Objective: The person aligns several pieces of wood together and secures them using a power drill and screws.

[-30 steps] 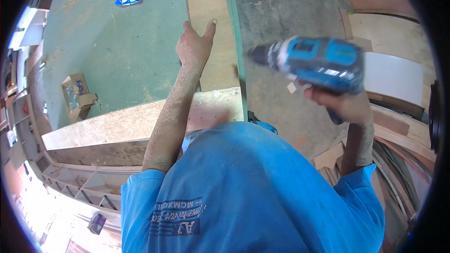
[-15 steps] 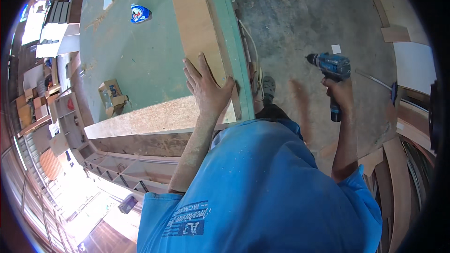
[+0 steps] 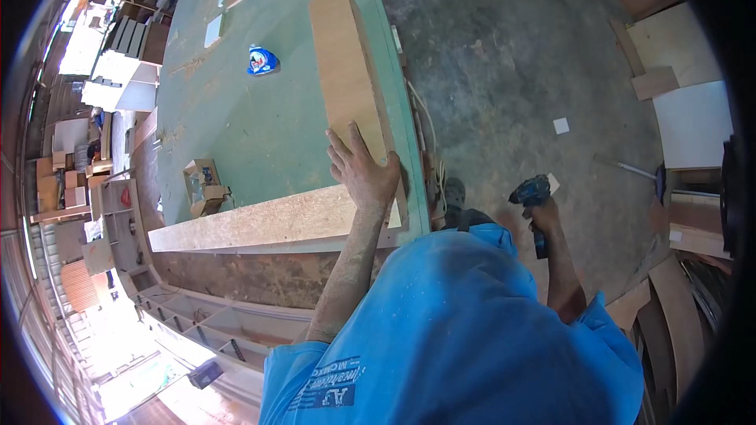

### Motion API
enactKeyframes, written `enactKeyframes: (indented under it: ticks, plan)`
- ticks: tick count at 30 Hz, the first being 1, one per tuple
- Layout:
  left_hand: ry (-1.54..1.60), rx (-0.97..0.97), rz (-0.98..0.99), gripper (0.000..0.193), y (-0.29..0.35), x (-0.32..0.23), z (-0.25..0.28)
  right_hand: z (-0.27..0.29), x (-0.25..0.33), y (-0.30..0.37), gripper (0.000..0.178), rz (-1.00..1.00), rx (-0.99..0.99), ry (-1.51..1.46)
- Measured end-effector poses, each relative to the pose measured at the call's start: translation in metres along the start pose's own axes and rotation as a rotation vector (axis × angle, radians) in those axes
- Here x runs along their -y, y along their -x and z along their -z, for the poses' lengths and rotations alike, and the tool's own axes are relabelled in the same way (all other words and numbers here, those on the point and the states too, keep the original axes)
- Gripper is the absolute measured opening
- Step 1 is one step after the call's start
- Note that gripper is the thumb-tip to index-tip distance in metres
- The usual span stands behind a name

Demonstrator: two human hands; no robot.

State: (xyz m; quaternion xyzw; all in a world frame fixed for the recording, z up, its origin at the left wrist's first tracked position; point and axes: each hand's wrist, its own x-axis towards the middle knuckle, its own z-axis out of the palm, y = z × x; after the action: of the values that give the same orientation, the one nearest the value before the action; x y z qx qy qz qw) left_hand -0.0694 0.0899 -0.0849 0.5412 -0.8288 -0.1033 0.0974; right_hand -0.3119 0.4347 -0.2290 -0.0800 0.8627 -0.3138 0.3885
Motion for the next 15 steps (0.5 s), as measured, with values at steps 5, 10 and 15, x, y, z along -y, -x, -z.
enactKeyframes:
  ticks: [5,10,15]
  plan:
    - [0.074,-0.027,-0.004,0.095,0.001,-0.001,0.003,-0.008,-0.024,0.024,0.018,-0.15,0.034,0.023]
    - [0.12,-0.042,-0.001,0.093,0.004,0.0,0.005,0.003,-0.042,0.073,0.018,-0.176,-0.041,-0.082]
    - [0.12,-0.012,0.044,0.095,0.0,-0.008,0.006,0.028,-0.078,0.078,0.017,-0.199,-0.106,-0.083]
